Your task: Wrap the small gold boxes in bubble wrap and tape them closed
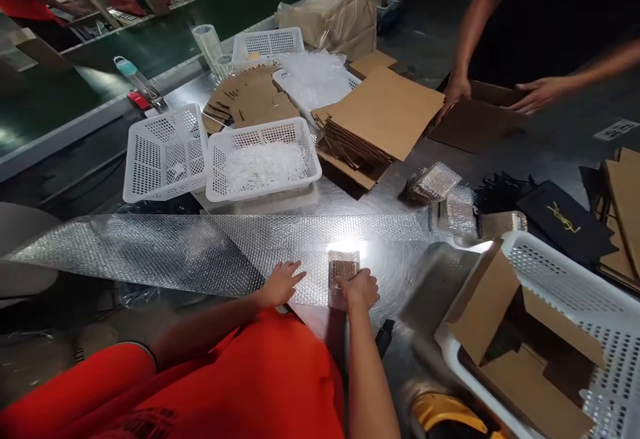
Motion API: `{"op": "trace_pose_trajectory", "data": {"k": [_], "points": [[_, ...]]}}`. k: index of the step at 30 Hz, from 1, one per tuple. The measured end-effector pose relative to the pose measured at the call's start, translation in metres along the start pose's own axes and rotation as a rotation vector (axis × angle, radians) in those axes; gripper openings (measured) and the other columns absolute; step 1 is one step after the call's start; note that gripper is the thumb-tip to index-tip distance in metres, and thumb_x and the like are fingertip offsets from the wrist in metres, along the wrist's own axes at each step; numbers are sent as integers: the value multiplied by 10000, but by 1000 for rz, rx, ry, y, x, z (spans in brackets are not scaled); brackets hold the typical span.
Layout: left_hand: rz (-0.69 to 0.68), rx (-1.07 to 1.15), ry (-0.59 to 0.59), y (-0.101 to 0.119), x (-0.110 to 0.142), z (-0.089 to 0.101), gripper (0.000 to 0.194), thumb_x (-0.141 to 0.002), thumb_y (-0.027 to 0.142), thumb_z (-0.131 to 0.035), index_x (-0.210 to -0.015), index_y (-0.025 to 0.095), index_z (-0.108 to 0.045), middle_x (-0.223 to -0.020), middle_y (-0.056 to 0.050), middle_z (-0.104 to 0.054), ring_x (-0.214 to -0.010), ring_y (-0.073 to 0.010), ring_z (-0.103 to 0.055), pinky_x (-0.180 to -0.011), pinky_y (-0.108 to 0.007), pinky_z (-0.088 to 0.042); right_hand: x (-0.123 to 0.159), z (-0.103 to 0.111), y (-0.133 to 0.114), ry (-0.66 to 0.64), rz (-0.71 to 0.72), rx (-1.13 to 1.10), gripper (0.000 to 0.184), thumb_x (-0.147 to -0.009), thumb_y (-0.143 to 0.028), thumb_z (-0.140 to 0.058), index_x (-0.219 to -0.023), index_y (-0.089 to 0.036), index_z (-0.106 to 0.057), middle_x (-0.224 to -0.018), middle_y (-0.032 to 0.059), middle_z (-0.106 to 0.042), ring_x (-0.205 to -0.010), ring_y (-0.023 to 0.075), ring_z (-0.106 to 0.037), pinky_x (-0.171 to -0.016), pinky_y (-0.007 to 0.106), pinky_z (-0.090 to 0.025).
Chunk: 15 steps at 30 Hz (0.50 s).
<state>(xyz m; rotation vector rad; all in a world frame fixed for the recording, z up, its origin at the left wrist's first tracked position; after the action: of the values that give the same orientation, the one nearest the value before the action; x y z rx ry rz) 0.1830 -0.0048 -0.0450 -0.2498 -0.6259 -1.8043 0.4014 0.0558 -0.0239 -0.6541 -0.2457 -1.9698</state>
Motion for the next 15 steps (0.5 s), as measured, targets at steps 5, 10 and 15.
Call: {"op": "trace_pose_trajectory", "data": {"k": [5, 10, 15], "points": [[17, 53, 4, -6, -2, 11, 462, -907, 227, -549, -1368, 227, -574, -1559, -112, -467, -1392, -294, -457, -1180, -558, -307, 64, -8, -75, 283, 237, 131, 496, -918, -272, -527, -1357, -43, -504, -1160, 242, -608, -1050, 317, -612, -856, 411, -451], [2, 53, 16, -9, 1, 18, 381, -939, 208, -479, -1286, 202, -637, -1506, -117, -529, -1383, -269, -481, -1209, -540, -279, 96, -54, -113, 154, 389, 86, 524, -987, -270, -400, -1486, -115, -449, -1189, 240, -612, -1089, 325, -589, -890, 457, -435], [130, 1, 88, -32, 11, 15, 501, -895, 211, -576, -1394, 179, -549, -1593, -150, -407, -1475, -322, -358, -1209, -556, -279, 90, -55, -106, 169, 394, 89, 511, -983, -320, -441, -1482, -215, -478, -1572, 241, -340, -1388, 393, -369, -1028, 587, -351]]}}
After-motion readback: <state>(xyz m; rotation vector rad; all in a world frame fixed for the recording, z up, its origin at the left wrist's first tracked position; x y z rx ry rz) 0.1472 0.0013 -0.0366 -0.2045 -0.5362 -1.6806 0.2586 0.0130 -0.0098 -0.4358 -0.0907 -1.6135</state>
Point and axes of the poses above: each hand's wrist, its own x-axis away from the middle knuckle, its own z-axis out of the back of the hand, y = z × x, the point moved 10 cm from there along -x, towards the middle knuckle
